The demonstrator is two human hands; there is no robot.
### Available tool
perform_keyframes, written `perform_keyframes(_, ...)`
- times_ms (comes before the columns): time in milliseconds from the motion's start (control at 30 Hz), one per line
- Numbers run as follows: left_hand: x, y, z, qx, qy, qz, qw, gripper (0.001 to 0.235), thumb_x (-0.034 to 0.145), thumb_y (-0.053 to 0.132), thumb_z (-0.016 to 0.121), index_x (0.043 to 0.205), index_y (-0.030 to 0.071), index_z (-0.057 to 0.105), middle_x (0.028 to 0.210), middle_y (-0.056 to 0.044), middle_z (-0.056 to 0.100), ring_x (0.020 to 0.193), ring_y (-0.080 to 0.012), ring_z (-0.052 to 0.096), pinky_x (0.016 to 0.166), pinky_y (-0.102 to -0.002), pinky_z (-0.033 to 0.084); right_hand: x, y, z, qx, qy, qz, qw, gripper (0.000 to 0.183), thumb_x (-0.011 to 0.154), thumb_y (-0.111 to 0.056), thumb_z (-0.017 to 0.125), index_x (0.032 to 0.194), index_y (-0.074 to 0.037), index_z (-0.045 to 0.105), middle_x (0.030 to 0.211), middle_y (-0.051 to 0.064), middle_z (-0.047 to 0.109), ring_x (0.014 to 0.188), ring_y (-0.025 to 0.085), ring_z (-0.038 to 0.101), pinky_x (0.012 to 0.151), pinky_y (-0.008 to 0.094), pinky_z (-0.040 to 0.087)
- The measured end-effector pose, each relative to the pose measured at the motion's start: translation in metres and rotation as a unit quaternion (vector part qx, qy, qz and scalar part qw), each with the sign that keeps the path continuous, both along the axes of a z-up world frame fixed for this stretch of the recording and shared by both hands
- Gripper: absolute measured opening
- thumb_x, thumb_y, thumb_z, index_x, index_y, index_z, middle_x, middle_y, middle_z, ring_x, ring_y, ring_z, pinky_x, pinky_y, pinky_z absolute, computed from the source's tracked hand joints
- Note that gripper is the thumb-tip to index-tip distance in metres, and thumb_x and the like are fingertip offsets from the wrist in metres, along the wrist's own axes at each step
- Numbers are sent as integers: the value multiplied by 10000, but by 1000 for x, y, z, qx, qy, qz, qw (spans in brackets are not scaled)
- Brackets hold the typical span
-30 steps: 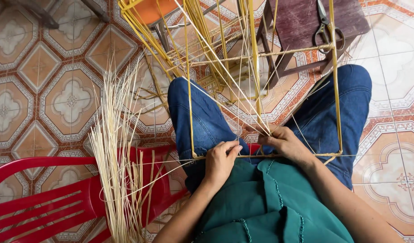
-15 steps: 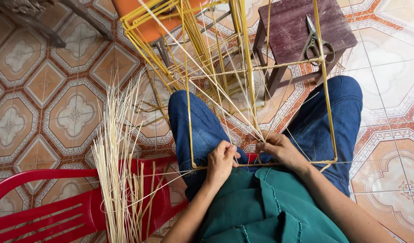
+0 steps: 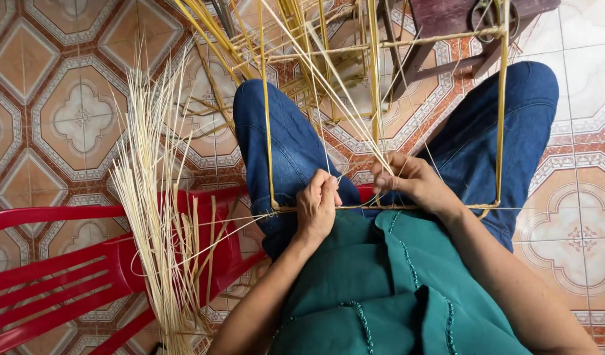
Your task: The person sits on the floor and weaves thin bamboo strips around a yellow rectangular bamboo frame resting on their lap, threading and tightening strips across the frame and pulling new strips from a bundle beside them to build up the woven structure.
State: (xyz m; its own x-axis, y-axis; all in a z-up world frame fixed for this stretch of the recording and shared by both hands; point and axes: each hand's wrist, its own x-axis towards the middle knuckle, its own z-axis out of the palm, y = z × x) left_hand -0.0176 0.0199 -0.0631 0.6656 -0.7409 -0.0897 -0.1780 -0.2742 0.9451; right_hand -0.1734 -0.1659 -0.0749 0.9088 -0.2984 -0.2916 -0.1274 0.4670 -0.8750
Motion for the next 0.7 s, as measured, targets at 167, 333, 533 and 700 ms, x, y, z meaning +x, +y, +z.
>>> perform_keyframes(167, 3, 4, -14, -42, 32, 51, 997, 302, 1066, 213, 503, 812, 50, 528, 573, -34, 523, 513, -120, 535, 505, -301, 450, -3, -2, 3, -55, 22, 52, 997, 66, 941, -59, 716, 996, -22, 711, 934, 14, 687, 880, 82, 631, 822, 255, 514)
perform_keyframes(333, 7, 4, -9, -113, 177, 134, 969, 295, 1056, 182, 514, 787, 64, 485, 633, 20, 426, 522, -62, 392, 450, -255, 345, 0, 3, 9, -63, 51, 60, 995, 63, 923, -67, 722, 977, -35, 717, 888, 6, 684, 830, 82, 630, 761, 256, 526)
perform_keyframes(533, 15, -4, 0, -201, 276, 176, 923, 271, 1038, 183, 522, 788, 86, 476, 612, 30, 390, 479, -46, 364, 413, -239, 329, 2, 6, -2, -118, 23, 67, 991, 69, 924, -84, 736, 949, -37, 691, 876, -18, 660, 812, 73, 606, 710, 246, 509)
perform_keyframes(700, 31, -39, -4, -137, 101, 98, 981, 299, 1052, 245, 556, 830, 47, 579, 569, 0, 490, 500, -64, 437, 462, -254, 345, 0, 6, -11, -79, 68, 69, 992, 142, 924, -119, 739, 1036, -43, 696, 850, 19, 677, 762, 101, 605, 652, 270, 483)
